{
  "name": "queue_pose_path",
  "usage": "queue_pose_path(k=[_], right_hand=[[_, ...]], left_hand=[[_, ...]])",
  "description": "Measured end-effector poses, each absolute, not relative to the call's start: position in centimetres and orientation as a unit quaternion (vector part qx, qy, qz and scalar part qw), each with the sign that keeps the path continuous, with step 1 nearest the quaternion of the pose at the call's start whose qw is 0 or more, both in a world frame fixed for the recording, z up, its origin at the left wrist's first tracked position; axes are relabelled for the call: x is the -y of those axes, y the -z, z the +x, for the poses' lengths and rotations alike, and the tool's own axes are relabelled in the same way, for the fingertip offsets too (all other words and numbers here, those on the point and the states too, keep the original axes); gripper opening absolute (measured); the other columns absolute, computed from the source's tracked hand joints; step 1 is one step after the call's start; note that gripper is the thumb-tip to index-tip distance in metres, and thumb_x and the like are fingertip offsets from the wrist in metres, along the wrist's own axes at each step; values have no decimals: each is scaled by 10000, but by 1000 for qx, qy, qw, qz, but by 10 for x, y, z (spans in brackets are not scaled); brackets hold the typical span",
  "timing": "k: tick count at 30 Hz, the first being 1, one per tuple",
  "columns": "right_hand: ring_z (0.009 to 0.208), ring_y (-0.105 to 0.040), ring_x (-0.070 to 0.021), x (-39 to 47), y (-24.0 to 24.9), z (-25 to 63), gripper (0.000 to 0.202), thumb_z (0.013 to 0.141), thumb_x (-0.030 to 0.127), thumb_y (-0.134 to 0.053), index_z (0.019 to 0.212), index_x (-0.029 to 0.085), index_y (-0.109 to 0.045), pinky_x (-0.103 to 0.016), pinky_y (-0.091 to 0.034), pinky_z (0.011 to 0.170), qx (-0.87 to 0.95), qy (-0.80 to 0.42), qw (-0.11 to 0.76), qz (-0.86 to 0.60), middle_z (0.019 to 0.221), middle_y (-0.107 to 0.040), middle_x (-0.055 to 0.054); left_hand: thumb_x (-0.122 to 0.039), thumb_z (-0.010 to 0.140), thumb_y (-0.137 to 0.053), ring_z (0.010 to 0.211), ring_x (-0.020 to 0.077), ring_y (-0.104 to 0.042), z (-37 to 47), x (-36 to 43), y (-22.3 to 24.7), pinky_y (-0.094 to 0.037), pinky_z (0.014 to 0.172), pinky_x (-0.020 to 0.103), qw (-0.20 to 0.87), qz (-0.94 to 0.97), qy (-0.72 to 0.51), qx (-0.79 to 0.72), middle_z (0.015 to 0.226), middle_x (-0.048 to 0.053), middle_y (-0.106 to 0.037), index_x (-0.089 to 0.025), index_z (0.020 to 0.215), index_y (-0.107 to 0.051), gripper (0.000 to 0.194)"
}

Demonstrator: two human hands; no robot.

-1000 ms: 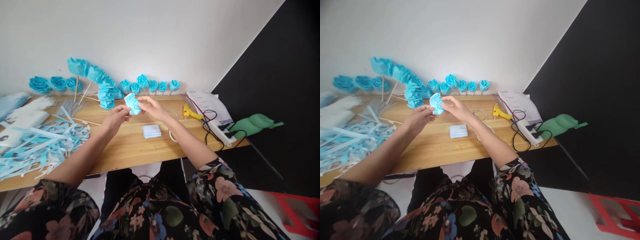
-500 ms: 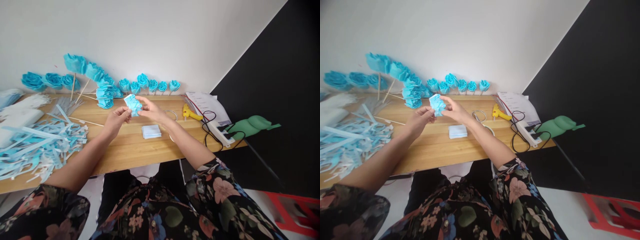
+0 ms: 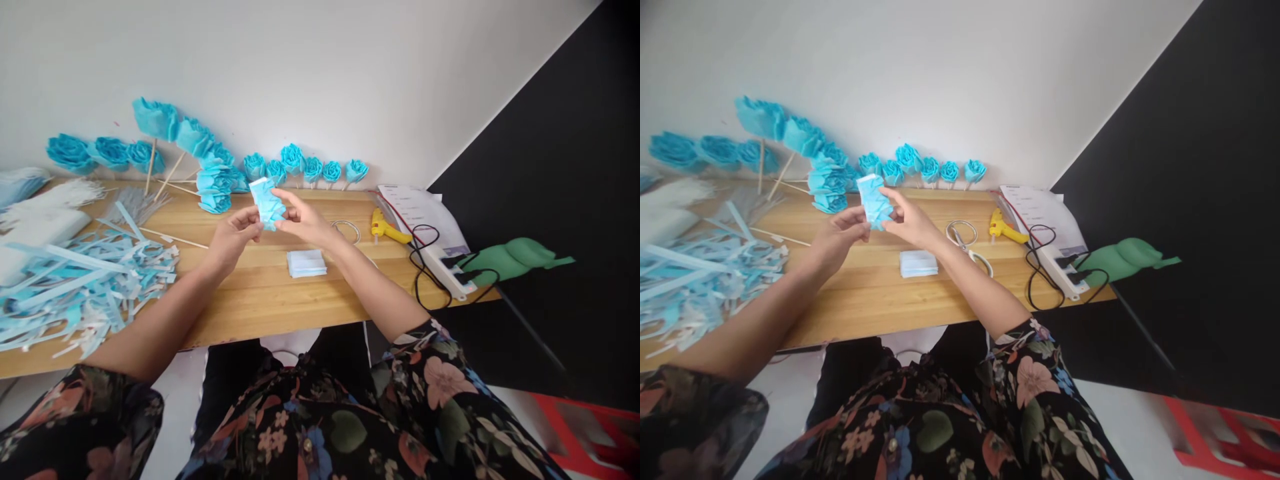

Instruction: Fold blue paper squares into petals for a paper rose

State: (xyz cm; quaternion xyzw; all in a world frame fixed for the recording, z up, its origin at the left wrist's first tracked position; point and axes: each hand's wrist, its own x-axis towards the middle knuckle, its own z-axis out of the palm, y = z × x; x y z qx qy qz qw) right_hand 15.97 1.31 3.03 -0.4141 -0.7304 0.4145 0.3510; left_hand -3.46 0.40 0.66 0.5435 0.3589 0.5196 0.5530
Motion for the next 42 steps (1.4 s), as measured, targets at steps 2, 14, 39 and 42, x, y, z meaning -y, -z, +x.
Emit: queue_pose_path(k=[2,14,39,42], right_hand=[[892,-661,-174,-12,-32,163,672,887,289,-590,1516,229,-360,-364,-544,879,718,-449,350,-401,984,-717,-28],[922,-663,-156,-15,-12,166,857,819,286,-682,1567,236,-266,-321,-529,941,665,-514,396,-371,957,-736,-1],[1014,-683,-190,-17,-9,177,682,815,319,-694,1457,203,-496,-380,-474,1044,618,-526,428,-397,956,-755,-30],[989,-686,-188,-18,-7,176,664,823,303,-678,1453,184,-502,-373,-488,1014,621,-521,427,-400,939,-756,-37]], left_hand=[[-228,690,-752,600,113,-493,-35,-5,-6,-438,597,260,545,544,-530,-356,690,-20,-581,-207,992,-766,303],[-234,656,-834,589,106,-530,-31,-7,1,-460,569,259,574,539,-517,-336,745,-14,-623,-220,1005,-760,357],[-265,672,-854,560,89,-554,-35,-10,7,-439,534,217,593,537,-504,-326,706,-30,-628,-200,997,-713,360],[-257,674,-851,565,90,-559,-36,-10,6,-440,535,217,595,539,-497,-330,714,-28,-626,-195,982,-712,344]])
